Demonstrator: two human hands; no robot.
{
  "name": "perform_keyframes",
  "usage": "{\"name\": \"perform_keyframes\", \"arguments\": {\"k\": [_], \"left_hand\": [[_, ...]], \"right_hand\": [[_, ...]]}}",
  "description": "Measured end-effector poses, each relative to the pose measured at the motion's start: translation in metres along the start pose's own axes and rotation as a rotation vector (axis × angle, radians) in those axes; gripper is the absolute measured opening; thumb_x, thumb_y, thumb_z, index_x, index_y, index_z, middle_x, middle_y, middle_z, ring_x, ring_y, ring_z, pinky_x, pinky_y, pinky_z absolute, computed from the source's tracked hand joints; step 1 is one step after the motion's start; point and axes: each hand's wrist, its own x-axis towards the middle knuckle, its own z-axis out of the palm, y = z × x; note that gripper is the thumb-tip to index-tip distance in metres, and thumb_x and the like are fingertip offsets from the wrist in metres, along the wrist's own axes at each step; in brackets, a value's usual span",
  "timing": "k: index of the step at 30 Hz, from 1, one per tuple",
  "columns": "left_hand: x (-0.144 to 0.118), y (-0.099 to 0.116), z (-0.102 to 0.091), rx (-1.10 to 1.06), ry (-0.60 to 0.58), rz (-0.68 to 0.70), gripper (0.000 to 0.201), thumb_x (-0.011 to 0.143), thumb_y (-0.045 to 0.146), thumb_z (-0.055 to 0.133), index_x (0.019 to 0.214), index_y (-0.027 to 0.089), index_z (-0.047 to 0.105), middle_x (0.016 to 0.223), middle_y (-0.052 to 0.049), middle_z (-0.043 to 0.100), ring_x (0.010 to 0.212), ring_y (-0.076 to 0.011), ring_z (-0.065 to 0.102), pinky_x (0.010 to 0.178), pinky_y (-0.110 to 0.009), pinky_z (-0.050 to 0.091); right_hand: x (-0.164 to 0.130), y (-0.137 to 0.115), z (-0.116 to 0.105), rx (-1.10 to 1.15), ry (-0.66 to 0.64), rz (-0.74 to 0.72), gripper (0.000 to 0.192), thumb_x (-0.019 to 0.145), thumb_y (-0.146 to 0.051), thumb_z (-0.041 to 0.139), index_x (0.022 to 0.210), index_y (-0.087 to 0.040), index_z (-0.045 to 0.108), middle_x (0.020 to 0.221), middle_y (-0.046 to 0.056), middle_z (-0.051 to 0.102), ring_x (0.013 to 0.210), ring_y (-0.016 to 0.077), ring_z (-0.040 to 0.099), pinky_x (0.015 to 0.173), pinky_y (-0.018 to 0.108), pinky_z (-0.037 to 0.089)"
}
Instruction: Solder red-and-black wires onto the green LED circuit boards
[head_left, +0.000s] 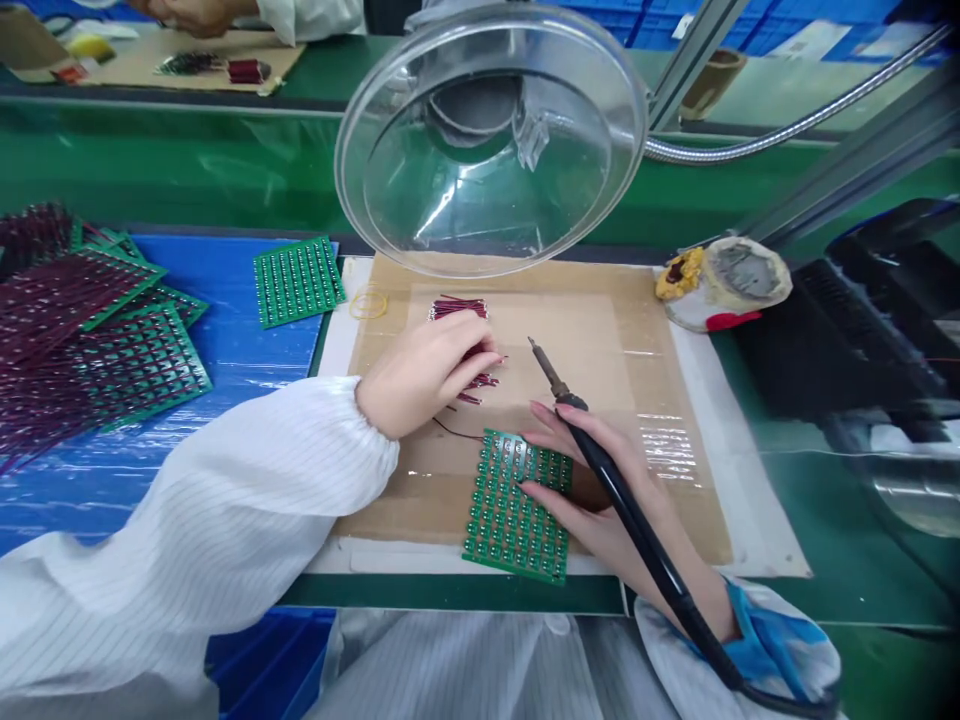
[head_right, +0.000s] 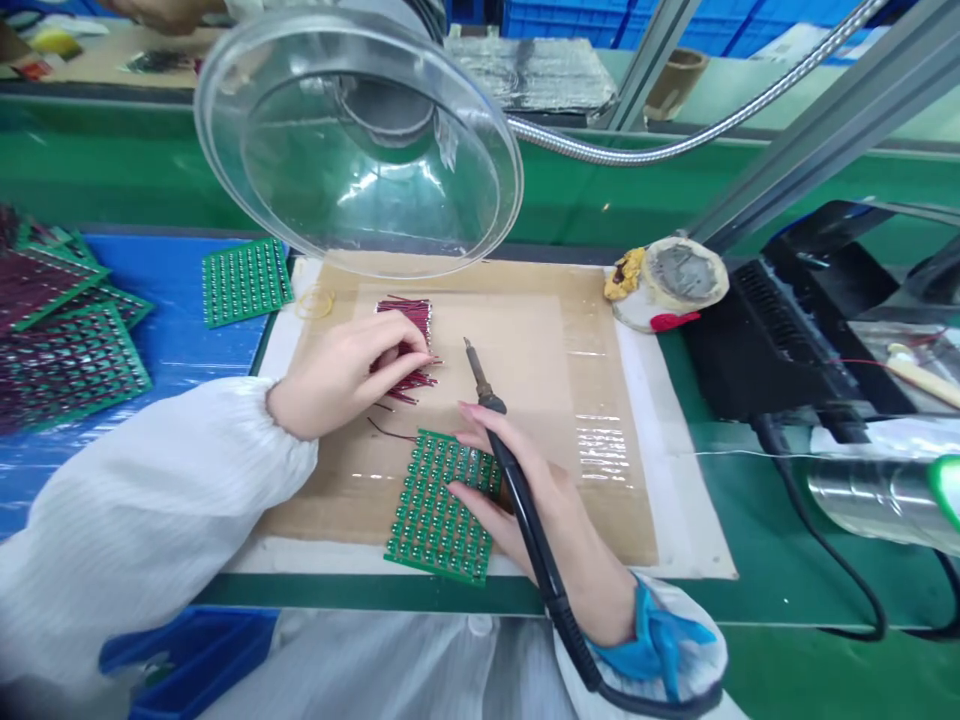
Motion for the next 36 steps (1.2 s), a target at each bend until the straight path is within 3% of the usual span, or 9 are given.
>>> {"name": "perform_keyframes", "arguments": {"k": [3, 6, 9, 12, 15, 19, 26, 36], "left_hand": [[-0.018, 0.005, 0.000, -0.030, 0.114, 0.048, 0.011, 0.096, 0.021, 0.052, 0.095, 0.014, 0.060, 0.084, 0.000, 0.065, 0.077, -0.0109, 0.061, 0.072, -0.022, 0.048], [-0.034, 0.010, 0.002, 0.024, 0.121, 0.098, 0.013, 0.096, 0.022, 0.052, 0.101, 0.015, 0.062, 0.092, -0.002, 0.070, 0.084, -0.0119, 0.066, 0.079, -0.023, 0.052], [-0.045, 0.014, 0.004, 0.055, 0.114, 0.151, 0.017, 0.097, 0.020, 0.051, 0.110, 0.016, 0.061, 0.104, -0.004, 0.071, 0.094, -0.0128, 0.066, 0.089, -0.026, 0.052], [-0.052, 0.019, 0.003, -0.022, 0.107, 0.135, 0.015, 0.096, 0.019, 0.053, 0.109, 0.018, 0.061, 0.102, -0.003, 0.071, 0.093, -0.0119, 0.066, 0.088, -0.025, 0.052], [-0.055, 0.022, 0.002, -0.164, 0.041, 0.077, 0.011, 0.096, 0.016, 0.052, 0.102, 0.017, 0.061, 0.094, -0.003, 0.068, 0.088, -0.0112, 0.062, 0.082, -0.024, 0.050], [-0.054, 0.023, 0.005, -0.204, -0.061, 0.059, 0.011, 0.096, 0.018, 0.050, 0.092, 0.015, 0.061, 0.090, -0.004, 0.062, 0.088, -0.0149, 0.055, 0.082, -0.031, 0.046], [-0.051, 0.024, 0.010, -0.150, -0.094, -0.011, 0.013, 0.094, 0.021, 0.051, 0.087, 0.016, 0.060, 0.096, -0.004, 0.059, 0.097, -0.0192, 0.050, 0.093, -0.039, 0.039], [-0.053, 0.024, 0.011, -0.168, -0.102, -0.043, 0.014, 0.094, 0.023, 0.050, 0.087, 0.017, 0.061, 0.095, -0.005, 0.060, 0.095, -0.0198, 0.050, 0.089, -0.038, 0.039]], "right_hand": [[-0.002, -0.001, 0.000, 0.019, 0.035, 0.013, 0.064, 0.083, -0.019, 0.068, 0.137, -0.031, 0.037, 0.133, 0.002, 0.059, 0.115, 0.0182, 0.062, 0.100, 0.034, 0.056], [-0.002, -0.004, -0.004, 0.021, 0.195, 0.038, 0.047, 0.086, -0.020, 0.064, 0.129, -0.031, 0.050, 0.110, 0.000, 0.071, 0.102, 0.0185, 0.068, 0.094, 0.037, 0.058], [0.000, -0.006, -0.010, 0.017, 0.425, 0.020, 0.031, 0.088, -0.025, 0.060, 0.119, -0.030, 0.062, 0.088, -0.001, 0.072, 0.078, 0.0173, 0.070, 0.077, 0.036, 0.060], [0.003, -0.003, -0.013, 0.001, 0.647, 0.043, 0.027, 0.085, -0.033, 0.063, 0.112, -0.032, 0.066, 0.094, 0.001, 0.071, 0.070, 0.0167, 0.065, 0.062, 0.034, 0.055], [0.003, 0.002, -0.011, 0.033, 0.741, 0.048, 0.017, 0.086, -0.035, 0.061, 0.099, -0.032, 0.071, 0.087, 0.001, 0.070, 0.056, 0.0141, 0.057, 0.047, 0.031, 0.045], [-0.001, 0.006, -0.006, 0.130, 0.662, -0.005, 0.017, 0.090, -0.031, 0.055, 0.084, -0.026, 0.070, 0.073, 0.000, 0.066, 0.046, 0.0100, 0.050, 0.039, 0.027, 0.036], [-0.001, 0.003, -0.006, 0.093, 0.476, -0.111, 0.011, 0.088, -0.023, 0.057, 0.087, -0.025, 0.068, 0.069, -0.003, 0.064, 0.052, 0.0113, 0.052, 0.047, 0.029, 0.040], [-0.001, 0.002, -0.005, 0.071, 0.443, -0.075, 0.012, 0.089, -0.024, 0.057, 0.089, -0.029, 0.068, 0.070, -0.002, 0.065, 0.053, 0.0136, 0.053, 0.047, 0.031, 0.041]]}}
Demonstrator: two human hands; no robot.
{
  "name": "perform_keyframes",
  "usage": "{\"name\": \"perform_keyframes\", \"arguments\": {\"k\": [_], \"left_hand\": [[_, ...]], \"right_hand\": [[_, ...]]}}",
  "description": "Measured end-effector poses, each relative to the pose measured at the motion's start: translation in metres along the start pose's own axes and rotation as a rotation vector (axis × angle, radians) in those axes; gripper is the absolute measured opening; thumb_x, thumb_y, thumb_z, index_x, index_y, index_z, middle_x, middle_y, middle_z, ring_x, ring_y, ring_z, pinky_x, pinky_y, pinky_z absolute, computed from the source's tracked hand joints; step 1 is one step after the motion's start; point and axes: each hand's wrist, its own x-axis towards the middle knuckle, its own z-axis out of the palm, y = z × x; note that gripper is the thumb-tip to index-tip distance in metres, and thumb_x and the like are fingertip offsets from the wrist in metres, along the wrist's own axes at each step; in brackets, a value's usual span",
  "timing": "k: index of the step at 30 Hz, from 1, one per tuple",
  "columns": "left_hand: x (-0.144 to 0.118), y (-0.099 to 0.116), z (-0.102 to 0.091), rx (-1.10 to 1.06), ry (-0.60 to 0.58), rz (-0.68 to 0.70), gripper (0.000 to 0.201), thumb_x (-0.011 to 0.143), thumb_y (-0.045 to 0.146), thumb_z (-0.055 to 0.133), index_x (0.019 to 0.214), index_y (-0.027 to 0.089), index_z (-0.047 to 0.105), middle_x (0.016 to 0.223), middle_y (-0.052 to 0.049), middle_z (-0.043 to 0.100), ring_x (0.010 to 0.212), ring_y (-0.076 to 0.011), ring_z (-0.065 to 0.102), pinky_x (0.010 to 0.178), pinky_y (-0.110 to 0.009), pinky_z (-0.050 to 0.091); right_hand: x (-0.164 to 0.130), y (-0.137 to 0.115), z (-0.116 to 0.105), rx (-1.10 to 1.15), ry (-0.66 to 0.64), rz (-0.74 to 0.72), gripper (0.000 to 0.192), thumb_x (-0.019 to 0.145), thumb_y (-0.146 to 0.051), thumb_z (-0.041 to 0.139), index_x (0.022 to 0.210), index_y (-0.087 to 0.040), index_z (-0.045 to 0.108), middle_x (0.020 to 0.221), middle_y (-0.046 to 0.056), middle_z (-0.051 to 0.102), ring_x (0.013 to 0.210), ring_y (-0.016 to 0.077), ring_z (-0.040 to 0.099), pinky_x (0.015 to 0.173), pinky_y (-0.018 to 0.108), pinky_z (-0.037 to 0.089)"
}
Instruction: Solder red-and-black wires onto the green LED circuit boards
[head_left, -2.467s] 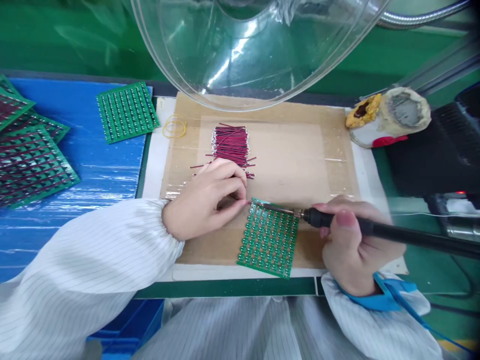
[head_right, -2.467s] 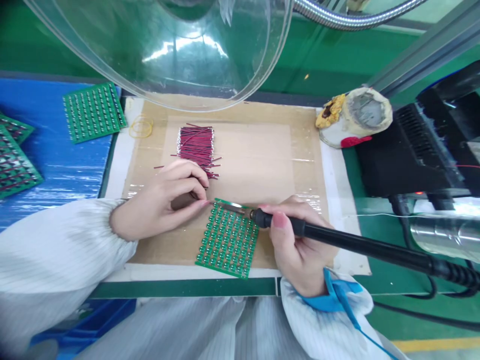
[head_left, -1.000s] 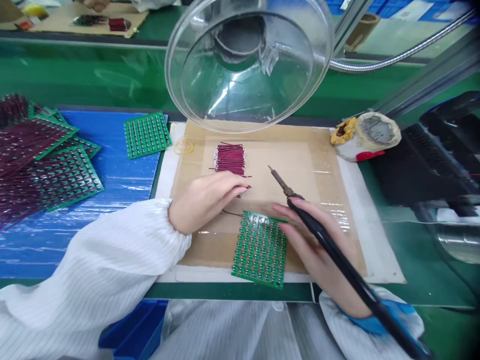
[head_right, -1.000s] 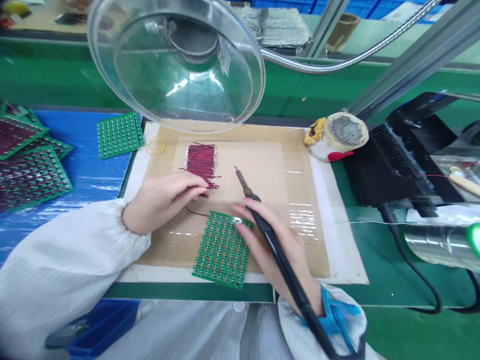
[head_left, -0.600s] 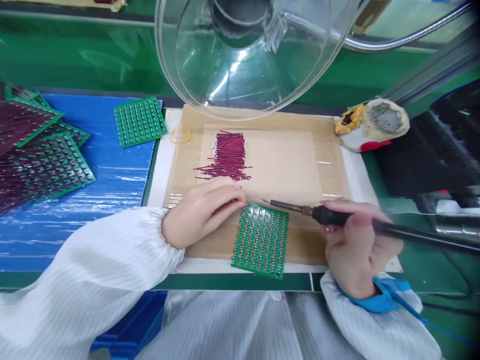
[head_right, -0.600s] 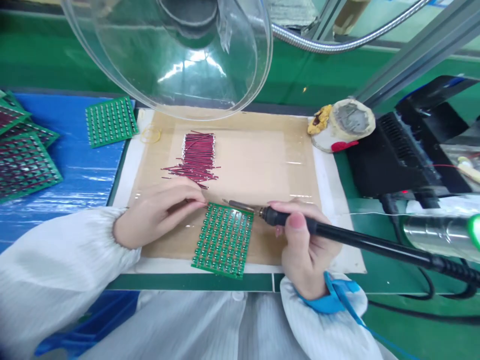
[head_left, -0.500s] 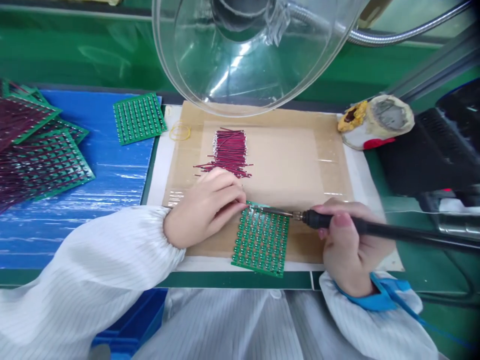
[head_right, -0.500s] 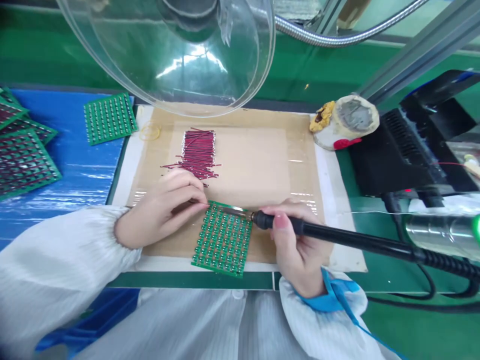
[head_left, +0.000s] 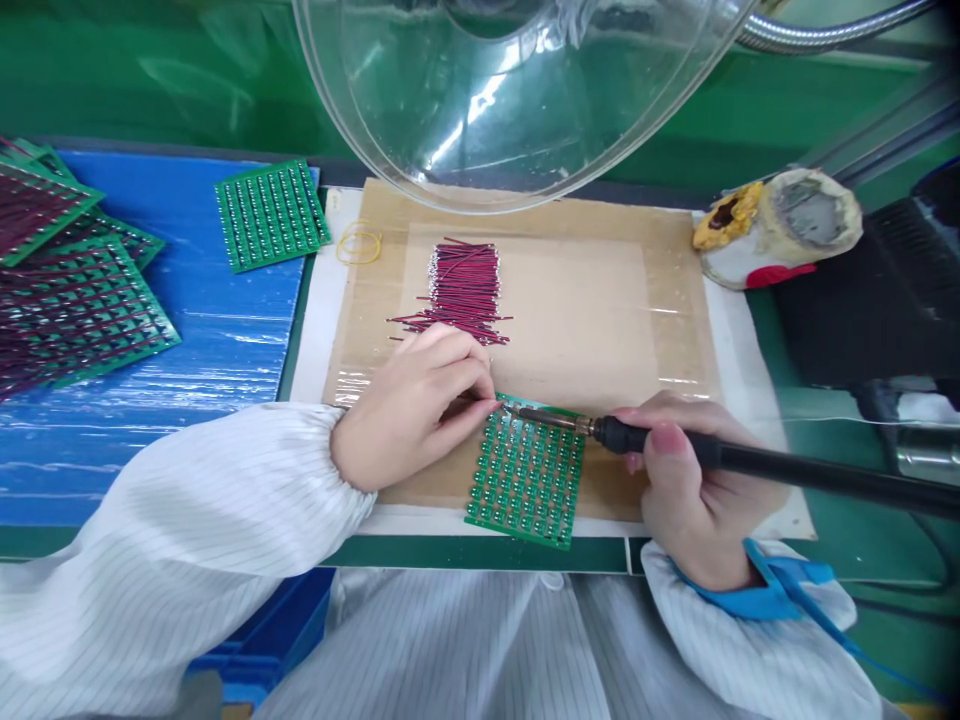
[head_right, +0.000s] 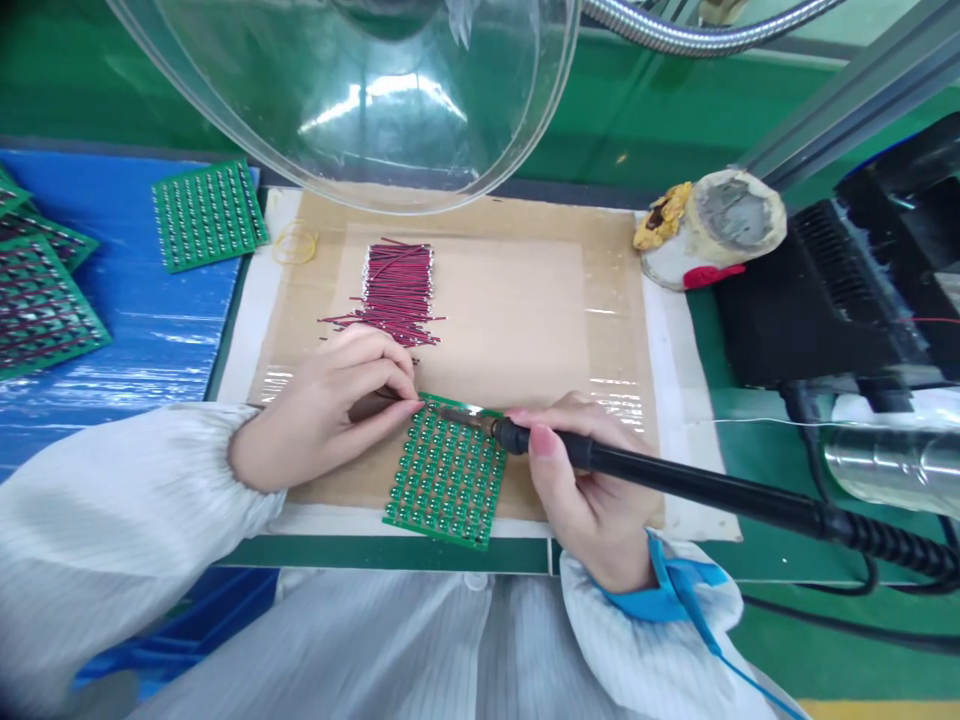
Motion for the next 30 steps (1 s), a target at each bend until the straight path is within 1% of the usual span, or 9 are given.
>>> {"name": "perform_keyframes", "arguments": {"k": [5, 12, 19, 23, 24, 25, 28, 29, 30], "left_hand": [[0.000, 0.000, 0.000, 0.010, 0.000, -0.007, 0.014, 0.094, 0.023, 0.051, 0.086, 0.017, 0.061, 0.094, -0.005, 0.060, 0.095, -0.0205, 0.050, 0.088, -0.039, 0.039], [-0.001, 0.000, 0.001, 0.003, 0.001, -0.008, 0.014, 0.094, 0.023, 0.051, 0.087, 0.017, 0.061, 0.096, -0.005, 0.059, 0.095, -0.0201, 0.050, 0.089, -0.039, 0.040], [0.000, 0.002, 0.000, 0.003, -0.007, -0.031, 0.014, 0.094, 0.024, 0.051, 0.086, 0.017, 0.060, 0.095, -0.005, 0.059, 0.094, -0.0203, 0.050, 0.087, -0.038, 0.041], [0.002, 0.005, -0.002, 0.023, -0.025, -0.057, 0.012, 0.092, 0.022, 0.052, 0.084, 0.017, 0.060, 0.094, -0.004, 0.058, 0.094, -0.0204, 0.050, 0.087, -0.038, 0.040], [0.003, 0.005, -0.003, 0.029, -0.033, -0.064, 0.012, 0.092, 0.022, 0.053, 0.084, 0.017, 0.060, 0.094, -0.004, 0.058, 0.095, -0.0205, 0.050, 0.087, -0.038, 0.040], [0.004, 0.006, -0.003, 0.035, -0.043, -0.071, 0.012, 0.092, 0.022, 0.053, 0.084, 0.017, 0.059, 0.094, -0.004, 0.058, 0.095, -0.0206, 0.049, 0.087, -0.038, 0.040], [0.006, 0.008, -0.004, 0.055, -0.068, -0.078, 0.012, 0.091, 0.022, 0.053, 0.083, 0.016, 0.059, 0.093, -0.004, 0.057, 0.095, -0.0210, 0.049, 0.086, -0.038, 0.041], [0.006, 0.009, -0.004, 0.065, -0.074, -0.076, 0.012, 0.091, 0.022, 0.053, 0.083, 0.016, 0.059, 0.093, -0.004, 0.057, 0.094, -0.0212, 0.049, 0.086, -0.038, 0.041], [0.005, 0.011, -0.005, 0.080, -0.078, -0.075, 0.012, 0.091, 0.022, 0.053, 0.083, 0.016, 0.059, 0.092, -0.004, 0.057, 0.094, -0.0213, 0.049, 0.085, -0.038, 0.041]], "right_hand": [[0.000, -0.002, 0.000, -0.018, -0.026, 0.006, 0.011, 0.088, -0.026, 0.058, 0.090, -0.028, 0.068, 0.065, -0.002, 0.063, 0.053, 0.0136, 0.054, 0.047, 0.031, 0.041], [0.001, 0.000, 0.004, 0.004, 0.107, -0.020, 0.011, 0.088, -0.025, 0.057, 0.082, -0.024, 0.067, 0.066, -0.003, 0.063, 0.049, 0.0111, 0.051, 0.045, 0.029, 0.039], [0.002, 0.001, 0.002, 0.019, 0.003, -0.009, 0.012, 0.087, -0.021, 0.058, 0.090, -0.025, 0.068, 0.067, -0.001, 0.063, 0.052, 0.0130, 0.053, 0.045, 0.030, 0.039], [0.002, 0.001, 0.001, 0.044, -0.022, -0.022, 0.012, 0.086, -0.018, 0.058, 0.090, -0.023, 0.069, 0.070, 0.000, 0.065, 0.055, 0.0122, 0.055, 0.048, 0.030, 0.041], [0.002, 0.001, 0.002, 0.049, -0.001, -0.019, 0.012, 0.086, -0.018, 0.058, 0.088, -0.022, 0.069, 0.070, 0.000, 0.065, 0.054, 0.0116, 0.055, 0.047, 0.029, 0.040], [0.002, 0.000, 0.002, 0.052, 0.052, -0.014, 0.011, 0.087, -0.019, 0.058, 0.085, -0.021, 0.069, 0.069, 0.000, 0.064, 0.051, 0.0105, 0.053, 0.045, 0.028, 0.039], [0.006, 0.001, 0.002, 0.071, 0.301, 0.059, 0.016, 0.087, -0.026, 0.059, 0.075, -0.019, 0.067, 0.067, 0.001, 0.062, 0.045, 0.0085, 0.049, 0.040, 0.027, 0.034], [0.008, 0.003, -0.001, 0.078, 0.359, 0.092, 0.019, 0.088, -0.029, 0.058, 0.074, -0.019, 0.066, 0.067, 0.001, 0.061, 0.045, 0.0085, 0.049, 0.040, 0.026, 0.034], [0.010, 0.005, -0.006, 0.078, 0.378, 0.129, 0.021, 0.089, -0.032, 0.056, 0.075, -0.020, 0.066, 0.069, 0.001, 0.060, 0.047, 0.0090, 0.050, 0.041, 0.026, 0.034]]}}
